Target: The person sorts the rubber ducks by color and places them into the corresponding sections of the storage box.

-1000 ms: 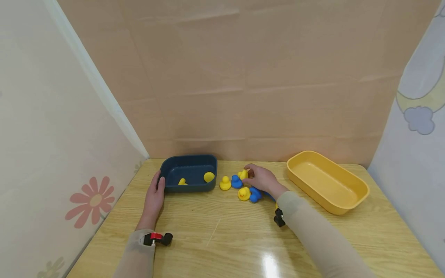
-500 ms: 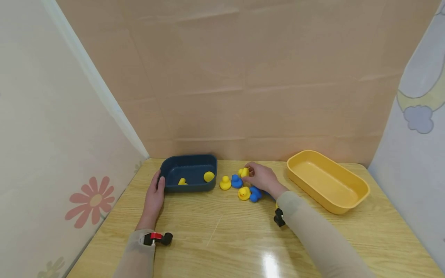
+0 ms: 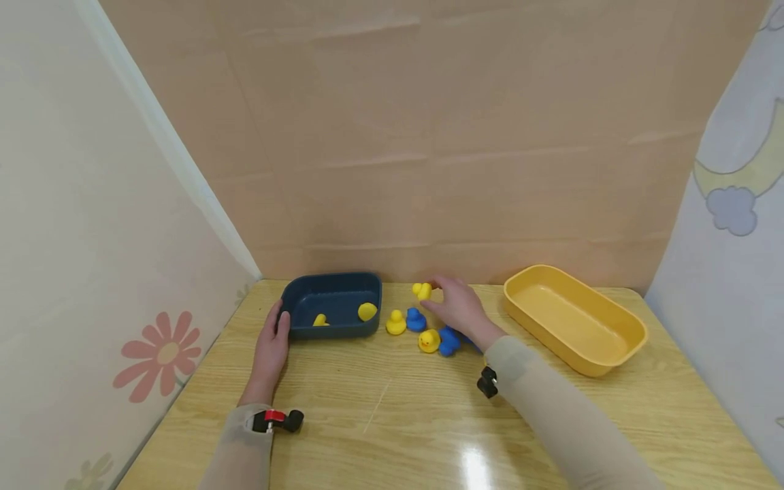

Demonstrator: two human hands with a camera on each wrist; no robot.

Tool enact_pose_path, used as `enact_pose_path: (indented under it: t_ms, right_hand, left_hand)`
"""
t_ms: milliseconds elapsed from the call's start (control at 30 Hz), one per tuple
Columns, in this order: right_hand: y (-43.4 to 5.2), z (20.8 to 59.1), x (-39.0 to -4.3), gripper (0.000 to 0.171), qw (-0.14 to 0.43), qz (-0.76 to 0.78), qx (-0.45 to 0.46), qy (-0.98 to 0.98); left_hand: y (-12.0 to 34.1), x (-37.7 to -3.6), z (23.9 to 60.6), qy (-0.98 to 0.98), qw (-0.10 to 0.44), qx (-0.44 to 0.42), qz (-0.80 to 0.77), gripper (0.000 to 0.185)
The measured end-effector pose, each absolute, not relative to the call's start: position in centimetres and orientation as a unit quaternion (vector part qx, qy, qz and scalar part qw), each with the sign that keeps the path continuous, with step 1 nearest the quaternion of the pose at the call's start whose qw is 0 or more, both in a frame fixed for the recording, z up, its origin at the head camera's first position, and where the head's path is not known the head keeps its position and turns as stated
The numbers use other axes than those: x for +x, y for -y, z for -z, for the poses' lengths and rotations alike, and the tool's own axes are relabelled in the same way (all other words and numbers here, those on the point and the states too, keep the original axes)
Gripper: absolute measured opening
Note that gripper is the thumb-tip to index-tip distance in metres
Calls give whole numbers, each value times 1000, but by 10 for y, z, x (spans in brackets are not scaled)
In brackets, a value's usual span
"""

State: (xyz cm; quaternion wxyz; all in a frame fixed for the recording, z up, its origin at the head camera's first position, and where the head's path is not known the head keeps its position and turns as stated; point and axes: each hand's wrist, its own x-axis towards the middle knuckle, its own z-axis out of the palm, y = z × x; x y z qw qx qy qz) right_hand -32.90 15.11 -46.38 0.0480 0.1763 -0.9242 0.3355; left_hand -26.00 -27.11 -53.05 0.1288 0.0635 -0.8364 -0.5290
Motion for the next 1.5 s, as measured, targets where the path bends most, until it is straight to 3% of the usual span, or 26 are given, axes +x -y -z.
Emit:
enact_pose_path:
  t_ms: [333,1500]
  right_hand:
    - [-127,446,-321,52,79,-346,197,914]
    - [-43,445,-308,52,37,-356,245,901]
  left_hand:
    - [273,-260,532,837,129,68,527,74]
    - [272,-261,532,835,128,68,530,70]
